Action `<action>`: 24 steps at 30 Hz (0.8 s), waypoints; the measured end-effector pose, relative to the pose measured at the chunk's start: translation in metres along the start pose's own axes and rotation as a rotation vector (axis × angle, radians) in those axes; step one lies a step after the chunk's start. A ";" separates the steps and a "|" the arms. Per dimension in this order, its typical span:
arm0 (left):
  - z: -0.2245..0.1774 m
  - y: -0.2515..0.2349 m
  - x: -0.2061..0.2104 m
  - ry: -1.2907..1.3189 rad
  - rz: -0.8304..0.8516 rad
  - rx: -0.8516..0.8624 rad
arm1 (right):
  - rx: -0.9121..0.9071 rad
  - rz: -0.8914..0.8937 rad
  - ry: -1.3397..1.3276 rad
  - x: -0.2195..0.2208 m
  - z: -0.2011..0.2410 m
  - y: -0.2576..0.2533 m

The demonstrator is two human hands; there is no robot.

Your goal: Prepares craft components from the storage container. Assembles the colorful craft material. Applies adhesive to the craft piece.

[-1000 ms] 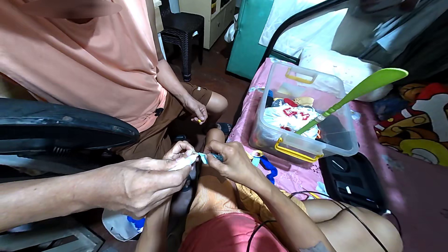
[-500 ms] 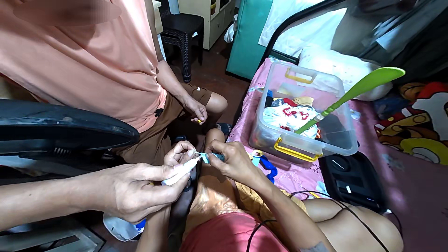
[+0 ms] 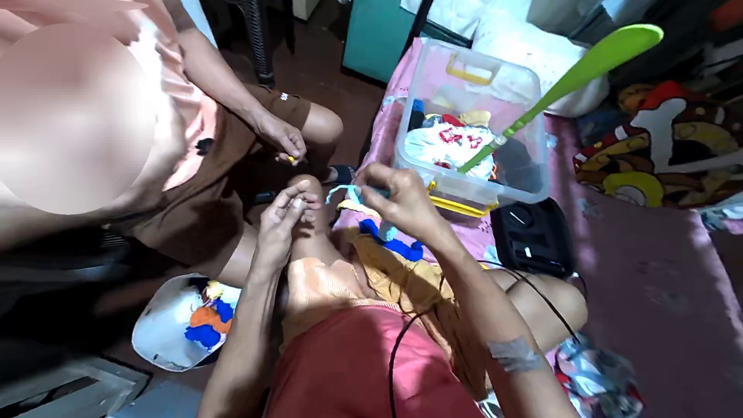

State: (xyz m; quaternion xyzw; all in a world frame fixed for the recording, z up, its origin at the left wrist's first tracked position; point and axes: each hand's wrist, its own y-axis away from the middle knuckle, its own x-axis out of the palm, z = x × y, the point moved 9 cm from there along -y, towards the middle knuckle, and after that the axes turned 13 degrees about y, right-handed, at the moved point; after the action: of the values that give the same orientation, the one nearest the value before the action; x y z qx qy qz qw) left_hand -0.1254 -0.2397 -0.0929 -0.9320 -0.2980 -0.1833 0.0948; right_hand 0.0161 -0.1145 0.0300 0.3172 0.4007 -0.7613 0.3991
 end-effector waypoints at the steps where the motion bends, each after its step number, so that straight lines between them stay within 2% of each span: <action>1: 0.016 -0.006 -0.002 -0.073 -0.033 -0.060 | 0.028 -0.011 0.018 -0.011 -0.009 0.003; 4: 0.072 -0.015 0.005 -0.424 0.008 -0.281 | 0.098 -0.009 0.073 -0.028 -0.039 0.006; 7: 0.136 -0.014 0.025 -0.729 0.242 -0.427 | 0.146 0.053 0.169 -0.029 -0.062 -0.013; 9: 0.174 -0.009 0.033 -0.816 0.332 -0.492 | 0.175 0.084 0.237 -0.028 -0.071 -0.024; 12: 0.203 -0.004 0.039 -0.845 0.334 -0.530 | 0.210 0.057 0.336 -0.026 -0.082 -0.045; 15: 0.209 -0.006 0.036 -0.884 0.319 -0.504 | 0.239 0.044 0.368 -0.018 -0.090 -0.065; 18: 0.198 -0.009 0.036 -0.848 0.283 -0.432 | 0.239 0.088 0.374 -0.009 -0.090 -0.073; 21: 0.183 -0.012 0.056 -0.873 0.310 -0.157 | 0.248 0.110 0.355 -0.008 -0.092 -0.070; 23: 0.181 -0.008 0.084 -0.906 0.439 0.064 | 0.258 0.112 0.331 -0.014 -0.094 -0.066; 24: 0.185 -0.007 0.098 -0.946 0.525 0.098 | 0.259 0.100 0.323 -0.019 -0.093 -0.065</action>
State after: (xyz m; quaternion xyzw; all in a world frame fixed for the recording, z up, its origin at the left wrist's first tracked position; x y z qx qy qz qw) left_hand -0.0024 -0.1302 -0.2228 -0.9504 -0.0735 0.3001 0.0363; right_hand -0.0157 -0.0042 0.0237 0.5031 0.3419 -0.7252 0.3227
